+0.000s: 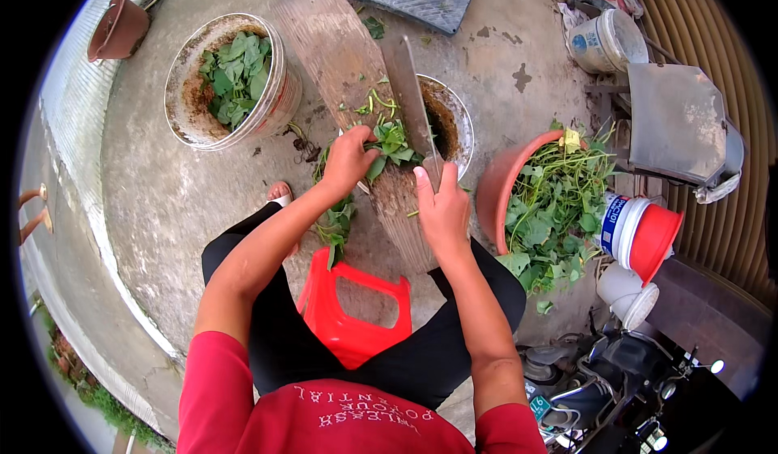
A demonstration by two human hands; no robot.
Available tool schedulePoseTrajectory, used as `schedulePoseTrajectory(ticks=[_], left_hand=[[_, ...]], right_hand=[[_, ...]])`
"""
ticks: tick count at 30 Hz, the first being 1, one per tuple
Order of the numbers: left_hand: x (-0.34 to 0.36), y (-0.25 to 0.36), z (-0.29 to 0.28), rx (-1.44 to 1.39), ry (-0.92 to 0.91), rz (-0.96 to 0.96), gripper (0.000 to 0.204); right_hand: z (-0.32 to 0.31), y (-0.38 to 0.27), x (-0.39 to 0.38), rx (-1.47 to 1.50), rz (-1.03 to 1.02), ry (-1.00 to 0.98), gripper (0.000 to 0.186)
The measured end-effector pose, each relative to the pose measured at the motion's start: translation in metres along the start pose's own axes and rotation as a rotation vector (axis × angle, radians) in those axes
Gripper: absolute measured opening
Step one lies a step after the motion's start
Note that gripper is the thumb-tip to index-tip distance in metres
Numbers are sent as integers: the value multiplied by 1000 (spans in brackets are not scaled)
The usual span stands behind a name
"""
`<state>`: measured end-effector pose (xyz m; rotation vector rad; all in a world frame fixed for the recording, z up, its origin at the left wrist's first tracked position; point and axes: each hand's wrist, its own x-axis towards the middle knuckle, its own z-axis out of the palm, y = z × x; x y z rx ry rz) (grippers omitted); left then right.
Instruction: The person chops a bundle of green leafy vegetables on a wooden block using a cleaver, then gathers the pieces and places them into a red plastic basin.
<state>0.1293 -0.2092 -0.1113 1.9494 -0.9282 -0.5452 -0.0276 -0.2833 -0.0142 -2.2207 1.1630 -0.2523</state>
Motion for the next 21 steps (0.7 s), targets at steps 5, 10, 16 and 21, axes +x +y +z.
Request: schedulePoseTrajectory(ticks=[5, 10, 16, 21], left_hand=[[1, 1, 4, -19, 39, -23, 23], [0, -4, 2, 73, -55, 52, 24], [7, 3, 15, -97, -61, 136, 22], [10, 7, 17, 23, -59, 67, 24]], right_hand=[[26, 17, -2, -98, -38, 4, 39], [27, 21, 2, -235, 56, -140, 38], [9, 18, 3, -113, 16, 36, 36], [11, 8, -3, -102, -21, 15, 37]])
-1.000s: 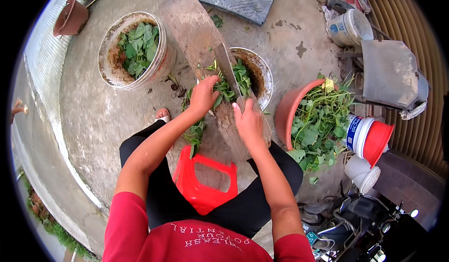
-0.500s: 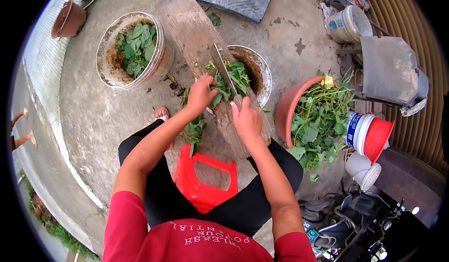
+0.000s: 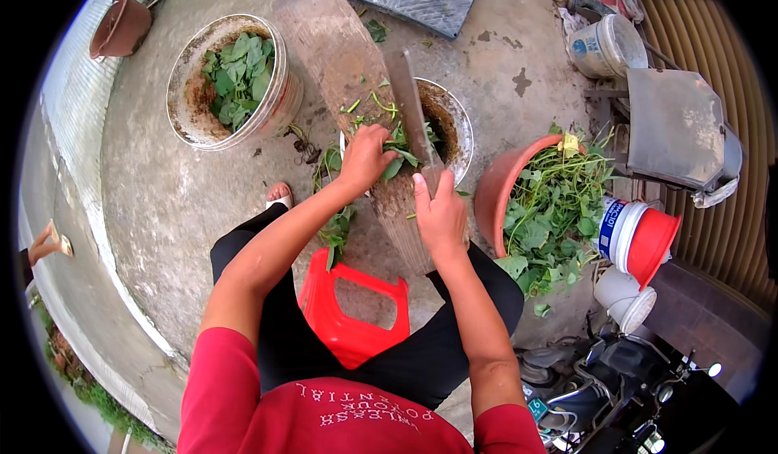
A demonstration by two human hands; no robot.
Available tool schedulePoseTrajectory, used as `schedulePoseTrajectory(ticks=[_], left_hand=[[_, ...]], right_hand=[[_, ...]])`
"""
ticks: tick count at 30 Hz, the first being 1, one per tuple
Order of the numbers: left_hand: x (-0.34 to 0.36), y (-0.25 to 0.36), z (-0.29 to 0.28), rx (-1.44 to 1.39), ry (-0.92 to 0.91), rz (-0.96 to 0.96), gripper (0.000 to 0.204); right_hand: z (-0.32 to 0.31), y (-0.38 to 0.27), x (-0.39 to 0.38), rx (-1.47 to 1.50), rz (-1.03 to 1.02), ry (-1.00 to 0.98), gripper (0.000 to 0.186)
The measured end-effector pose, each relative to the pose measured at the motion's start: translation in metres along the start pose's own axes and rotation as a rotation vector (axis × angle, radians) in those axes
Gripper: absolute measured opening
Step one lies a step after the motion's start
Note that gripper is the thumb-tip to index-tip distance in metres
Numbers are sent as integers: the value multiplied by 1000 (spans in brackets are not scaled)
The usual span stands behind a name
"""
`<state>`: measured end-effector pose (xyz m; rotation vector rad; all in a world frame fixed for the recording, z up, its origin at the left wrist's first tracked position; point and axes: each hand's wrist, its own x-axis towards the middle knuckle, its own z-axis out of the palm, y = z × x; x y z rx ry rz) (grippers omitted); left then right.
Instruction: The person chops a bundle of green leafy vegetables on a wooden block using a cleaver, then gathers the pieces and places them into a red plastic basin.
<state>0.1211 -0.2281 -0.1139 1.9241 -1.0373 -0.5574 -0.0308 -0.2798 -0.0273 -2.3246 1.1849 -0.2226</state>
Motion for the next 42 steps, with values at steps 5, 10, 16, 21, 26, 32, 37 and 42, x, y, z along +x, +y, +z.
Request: schedulePoseTrajectory(ticks=[5, 10, 16, 21, 26, 32, 37, 42], left_hand=[[-9, 5, 5, 98, 129, 129, 33], [-24, -6, -10, 131, -24, 116, 29], [-19, -6, -14, 197, 8, 164, 16], [-22, -12, -7, 197, -9, 147, 17], [-22, -5, -14, 111, 25, 62, 21], [-20, -9, -7, 74, 8, -22, 24], [-21, -11, -8, 94, -21, -19, 24], [-28, -8, -21, 209, 61, 144, 23]], right_hand=[[18, 16, 4, -170, 80, -119, 36], [13, 12, 5, -15, -10, -59, 36], [3, 3, -3, -6, -37, -25, 36], [21, 17, 3, -195, -10, -100, 35], [0, -2, -2, -28, -37, -9, 36], [25, 17, -3, -145, 0, -149, 36], [8, 4, -3, -124, 6, -102, 36], [5, -4, -14, 37, 7, -130, 38]])
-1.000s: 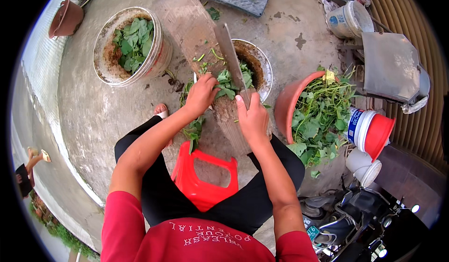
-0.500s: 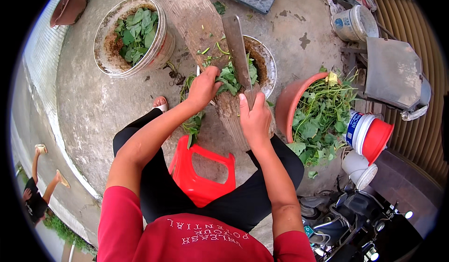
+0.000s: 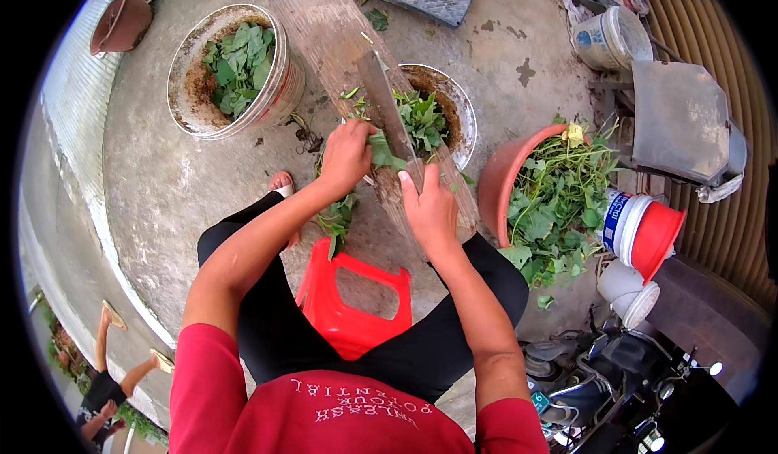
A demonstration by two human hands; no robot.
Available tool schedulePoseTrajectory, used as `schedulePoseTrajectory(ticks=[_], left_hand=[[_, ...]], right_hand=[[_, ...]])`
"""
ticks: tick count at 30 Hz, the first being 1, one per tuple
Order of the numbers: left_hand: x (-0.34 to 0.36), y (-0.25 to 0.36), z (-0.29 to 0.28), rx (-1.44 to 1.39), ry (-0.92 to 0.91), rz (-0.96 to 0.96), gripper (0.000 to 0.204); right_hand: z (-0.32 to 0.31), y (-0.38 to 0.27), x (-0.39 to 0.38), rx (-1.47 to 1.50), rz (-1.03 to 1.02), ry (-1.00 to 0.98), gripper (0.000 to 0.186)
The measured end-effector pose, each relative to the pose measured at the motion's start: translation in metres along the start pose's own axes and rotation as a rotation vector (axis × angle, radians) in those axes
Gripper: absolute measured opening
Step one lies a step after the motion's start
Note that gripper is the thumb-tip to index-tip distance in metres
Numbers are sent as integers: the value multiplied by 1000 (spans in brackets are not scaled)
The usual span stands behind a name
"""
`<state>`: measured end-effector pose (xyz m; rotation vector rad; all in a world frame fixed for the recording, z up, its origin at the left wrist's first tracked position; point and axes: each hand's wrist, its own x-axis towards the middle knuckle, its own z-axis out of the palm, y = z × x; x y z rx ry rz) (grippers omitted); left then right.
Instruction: The person chops a bundle of green leafy vegetables on a wooden block using a cleaver, then gathers the pieces and places them into a red plastic basin.
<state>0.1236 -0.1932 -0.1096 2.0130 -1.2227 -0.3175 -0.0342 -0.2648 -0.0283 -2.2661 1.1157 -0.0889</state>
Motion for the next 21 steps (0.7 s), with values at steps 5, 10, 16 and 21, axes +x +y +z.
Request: schedulePoseTrajectory(ticks=[5, 10, 16, 21], left_hand=[[-14, 2, 12, 110, 141, -335, 27], [-27, -11, 18, -44, 38, -432, 28], [-34, -9, 21, -123, -194, -497, 32], [-34, -14, 31, 5, -67, -560, 30]], right_hand=[[19, 19, 11, -19, 79, -73, 39], [4, 24, 20, -118, 69, 4, 37], [-8, 33, 36, -244, 80, 130, 35], [0, 16, 33, -199, 25, 149, 35]])
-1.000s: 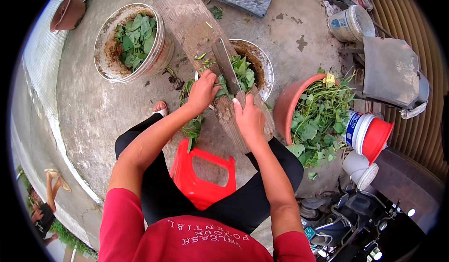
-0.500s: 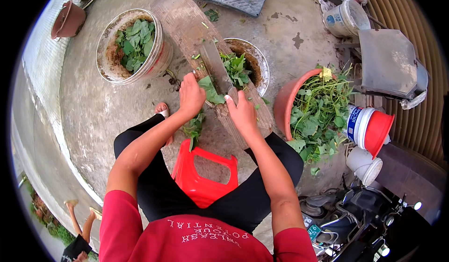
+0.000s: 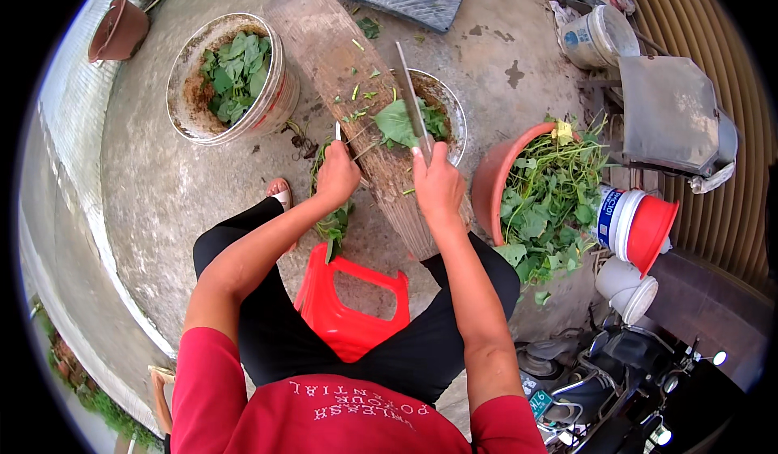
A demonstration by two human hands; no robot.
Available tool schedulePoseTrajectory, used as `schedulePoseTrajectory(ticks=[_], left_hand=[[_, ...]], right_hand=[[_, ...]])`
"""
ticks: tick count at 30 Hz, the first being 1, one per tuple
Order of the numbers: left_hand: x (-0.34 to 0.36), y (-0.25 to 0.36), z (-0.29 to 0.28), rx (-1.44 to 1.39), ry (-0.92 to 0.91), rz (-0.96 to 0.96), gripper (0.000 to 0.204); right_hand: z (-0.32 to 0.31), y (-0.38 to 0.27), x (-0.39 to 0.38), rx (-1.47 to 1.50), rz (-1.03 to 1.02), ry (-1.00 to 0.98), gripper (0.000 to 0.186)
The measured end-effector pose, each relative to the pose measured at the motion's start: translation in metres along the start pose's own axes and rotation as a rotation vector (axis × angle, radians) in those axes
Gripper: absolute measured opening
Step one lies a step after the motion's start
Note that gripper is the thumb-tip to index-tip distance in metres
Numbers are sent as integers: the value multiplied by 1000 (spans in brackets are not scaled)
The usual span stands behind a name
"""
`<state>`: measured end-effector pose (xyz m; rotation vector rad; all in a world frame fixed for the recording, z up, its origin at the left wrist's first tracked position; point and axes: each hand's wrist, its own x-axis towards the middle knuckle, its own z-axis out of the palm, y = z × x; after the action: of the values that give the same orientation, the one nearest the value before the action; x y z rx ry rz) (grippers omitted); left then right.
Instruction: The person chops a bundle of green leafy vegetables on a wooden block using a cleaver, then gathers the pieces and places them into a red plastic basin.
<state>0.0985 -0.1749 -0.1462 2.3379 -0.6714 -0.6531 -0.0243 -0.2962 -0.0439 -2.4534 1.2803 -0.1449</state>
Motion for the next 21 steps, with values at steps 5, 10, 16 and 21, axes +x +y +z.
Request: schedulePoseTrajectory(ticks=[5, 10, 16, 21], left_hand=[[3, 8, -8, -6, -1, -24, 28], [5, -6, -13, 5, -109, 63, 19], [11, 1, -28, 91, -190, 147, 14], [2, 1, -28, 199, -155, 245, 14]], right_hand=[[14, -38, -2, 158, -35, -203, 38], [22, -24, 3, 221, 133, -252, 38], [7, 18, 12, 186, 143, -46, 40], [-7, 23, 7, 65, 155, 36, 40]])
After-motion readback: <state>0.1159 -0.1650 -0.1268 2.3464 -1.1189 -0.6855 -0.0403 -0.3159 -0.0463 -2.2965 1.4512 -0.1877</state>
